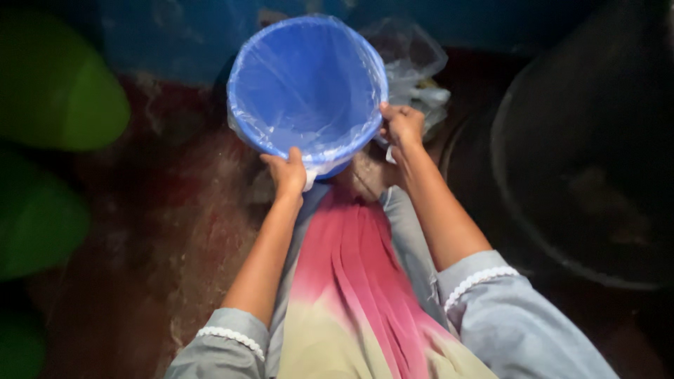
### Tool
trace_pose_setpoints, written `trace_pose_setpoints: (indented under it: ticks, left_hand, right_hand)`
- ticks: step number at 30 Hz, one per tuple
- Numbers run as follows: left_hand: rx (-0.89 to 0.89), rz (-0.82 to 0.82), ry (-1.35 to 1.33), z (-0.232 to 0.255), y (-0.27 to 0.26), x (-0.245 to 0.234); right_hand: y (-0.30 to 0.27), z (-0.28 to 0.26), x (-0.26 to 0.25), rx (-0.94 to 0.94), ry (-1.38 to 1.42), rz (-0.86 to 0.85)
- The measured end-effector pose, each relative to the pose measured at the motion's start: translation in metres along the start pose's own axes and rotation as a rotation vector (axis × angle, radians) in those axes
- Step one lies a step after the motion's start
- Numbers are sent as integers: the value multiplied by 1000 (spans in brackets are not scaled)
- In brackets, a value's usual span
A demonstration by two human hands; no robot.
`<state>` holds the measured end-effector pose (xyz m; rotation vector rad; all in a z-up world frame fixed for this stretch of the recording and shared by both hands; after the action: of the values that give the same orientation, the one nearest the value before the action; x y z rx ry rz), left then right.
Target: The person lines a blue plastic trash bin with a clear plastic bag. They push the bag into the bin, smooth the interior, fold the edges over the rim, and tie the excess plastic to secure it.
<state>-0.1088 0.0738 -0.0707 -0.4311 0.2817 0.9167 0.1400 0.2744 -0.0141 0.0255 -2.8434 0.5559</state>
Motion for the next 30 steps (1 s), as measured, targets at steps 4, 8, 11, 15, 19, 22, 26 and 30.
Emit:
trace_pose_setpoints:
  ticks: [4, 8, 11, 15, 19, 22, 26, 30]
  left_hand:
    - [16, 113, -15, 6, 14, 0]
    - [82, 219, -25, 21, 11, -4]
    - [5, 231, -73, 38, -2, -9]
    - [-118, 270, 63, 73, -28, -20]
    - [-343, 235, 305, 92, -50, -34]
    - [-330, 257, 339, 105, -55, -38]
    - [-309, 274, 347, 105, -52, -36]
    - [-306, 298, 350, 98, -47, -32]
  right_hand:
    - [4, -1, 1, 112, 9, 26]
    - [0, -21, 3, 38, -149, -19]
    - [0, -38, 6, 28, -312, -45]
    - [7, -75, 15, -202, -547, -94]
    - [14, -103, 43, -499, -965, -46]
    - [30, -106, 55, -443, -1167, -52]
    - [61, -104, 57, -300, -1286, -150]
    - [87, -82, 45, -232, -1183, -273]
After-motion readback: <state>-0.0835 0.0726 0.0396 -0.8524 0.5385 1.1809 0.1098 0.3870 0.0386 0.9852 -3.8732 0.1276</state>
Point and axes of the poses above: each hand's wrist, its own y-axis towards the middle knuckle, its own x-axis out of the palm, z = x × y, the point moved 8 cm from there along y, towards the middle knuckle, and after that the axes turned 9 degrees about y, right-handed, at the moved point
